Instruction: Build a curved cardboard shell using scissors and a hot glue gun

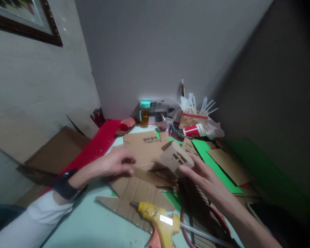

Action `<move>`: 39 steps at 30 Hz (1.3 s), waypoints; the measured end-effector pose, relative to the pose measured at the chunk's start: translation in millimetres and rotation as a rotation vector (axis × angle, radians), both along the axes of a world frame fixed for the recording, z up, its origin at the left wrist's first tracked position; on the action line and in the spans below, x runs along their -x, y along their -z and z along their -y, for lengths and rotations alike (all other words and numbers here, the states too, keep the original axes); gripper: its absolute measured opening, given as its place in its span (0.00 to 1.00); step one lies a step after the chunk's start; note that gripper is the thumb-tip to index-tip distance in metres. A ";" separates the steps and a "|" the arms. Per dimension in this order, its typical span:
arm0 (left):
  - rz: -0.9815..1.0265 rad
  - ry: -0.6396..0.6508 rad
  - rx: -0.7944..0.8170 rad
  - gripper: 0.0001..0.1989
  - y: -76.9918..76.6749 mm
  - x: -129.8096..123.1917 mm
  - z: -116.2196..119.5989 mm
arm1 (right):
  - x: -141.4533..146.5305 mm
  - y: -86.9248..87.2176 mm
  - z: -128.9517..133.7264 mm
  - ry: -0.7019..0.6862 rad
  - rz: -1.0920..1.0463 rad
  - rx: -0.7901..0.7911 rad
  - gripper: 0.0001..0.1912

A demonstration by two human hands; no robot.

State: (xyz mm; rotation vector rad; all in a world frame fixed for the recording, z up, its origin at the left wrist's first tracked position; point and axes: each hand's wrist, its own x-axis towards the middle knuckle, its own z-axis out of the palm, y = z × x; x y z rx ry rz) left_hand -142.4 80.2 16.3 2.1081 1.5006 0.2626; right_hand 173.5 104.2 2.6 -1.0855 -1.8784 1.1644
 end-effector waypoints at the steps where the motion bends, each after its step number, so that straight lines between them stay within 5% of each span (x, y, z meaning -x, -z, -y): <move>1: -0.019 0.020 0.007 0.14 1.4 -1.8 -1.8 | 0.7 -2.2 0.9 -0.003 -0.036 0.028 0.25; 7: -0.090 0.104 0.032 0.11 2.6 -3.5 -9.8 | -0.7 -6.8 2.9 -0.004 -0.154 0.098 0.24; 17: -0.014 0.086 -0.059 0.11 -30.9 4.8 -8.7 | -3.3 -10.1 -2.0 -0.003 -0.196 0.008 0.26; 28: -0.006 0.057 -0.337 0.12 -51.4 14.1 -0.1 | -6.3 -2.6 1.2 0.208 0.137 -0.243 0.24; 39: -0.012 0.014 -0.592 0.08 -45.2 4.8 3.0 | -6.9 10.0 -4.8 0.219 0.309 -0.321 0.22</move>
